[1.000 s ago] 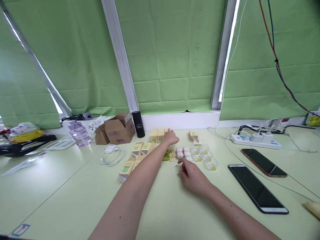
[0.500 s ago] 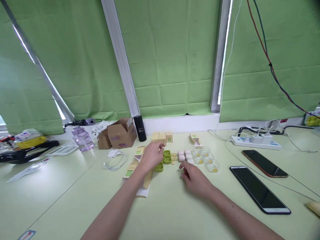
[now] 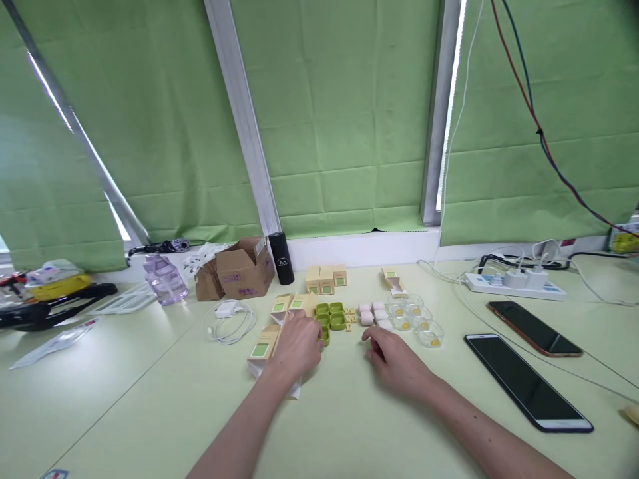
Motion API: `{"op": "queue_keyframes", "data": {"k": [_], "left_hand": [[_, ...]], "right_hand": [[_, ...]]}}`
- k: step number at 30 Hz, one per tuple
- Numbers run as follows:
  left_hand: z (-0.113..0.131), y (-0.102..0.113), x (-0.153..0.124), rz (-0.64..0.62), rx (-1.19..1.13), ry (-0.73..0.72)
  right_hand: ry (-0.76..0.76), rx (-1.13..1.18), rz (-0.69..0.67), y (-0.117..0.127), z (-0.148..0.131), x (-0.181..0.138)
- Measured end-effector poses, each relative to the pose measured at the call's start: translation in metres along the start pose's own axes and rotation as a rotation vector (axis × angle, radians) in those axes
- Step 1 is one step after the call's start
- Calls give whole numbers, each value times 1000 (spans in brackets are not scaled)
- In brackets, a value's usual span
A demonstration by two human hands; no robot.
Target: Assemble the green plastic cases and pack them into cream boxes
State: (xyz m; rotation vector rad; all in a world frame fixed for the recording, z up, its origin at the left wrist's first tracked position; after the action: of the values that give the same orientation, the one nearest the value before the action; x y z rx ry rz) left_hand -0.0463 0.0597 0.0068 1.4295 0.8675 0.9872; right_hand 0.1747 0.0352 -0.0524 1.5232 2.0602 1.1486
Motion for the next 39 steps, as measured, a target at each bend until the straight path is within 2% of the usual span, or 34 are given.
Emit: {"op": "queue_keyframes", "data": {"k": [6, 12, 16, 21, 30, 35, 39], "left_hand": [[7, -4, 0, -12, 17, 8], [9, -11, 2, -1, 184, -7], [16, -9, 0, -12, 178, -10], [33, -10, -5, 43, 152, -91], [67, -25, -15, 172, 104, -321], [71, -30, -18, 201, 67, -410], [67, -24, -18, 231, -45, -407]], "right_hand": [[6, -3, 3, -2, 2, 1], [6, -6, 7, -1, 0, 0], [11, -16, 11, 0, -1, -1], [18, -26, 14, -2, -1, -1], [70, 23, 35, -5, -1, -1], [74, 19, 39, -6, -1, 0], [85, 56, 71, -4, -1, 0]]}}
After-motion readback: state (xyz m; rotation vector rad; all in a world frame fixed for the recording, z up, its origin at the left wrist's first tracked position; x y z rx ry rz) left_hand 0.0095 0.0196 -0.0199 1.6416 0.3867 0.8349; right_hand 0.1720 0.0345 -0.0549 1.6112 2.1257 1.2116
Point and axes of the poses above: each hand's wrist, its own x-axis towards the middle knuckle, its own y-axis out of the back of the hand, z = x × y, the point moved 3 cm from there along x, towards the middle knuckle, and after that the axes turned 7 degrees about -z, right-handed, at the moved point
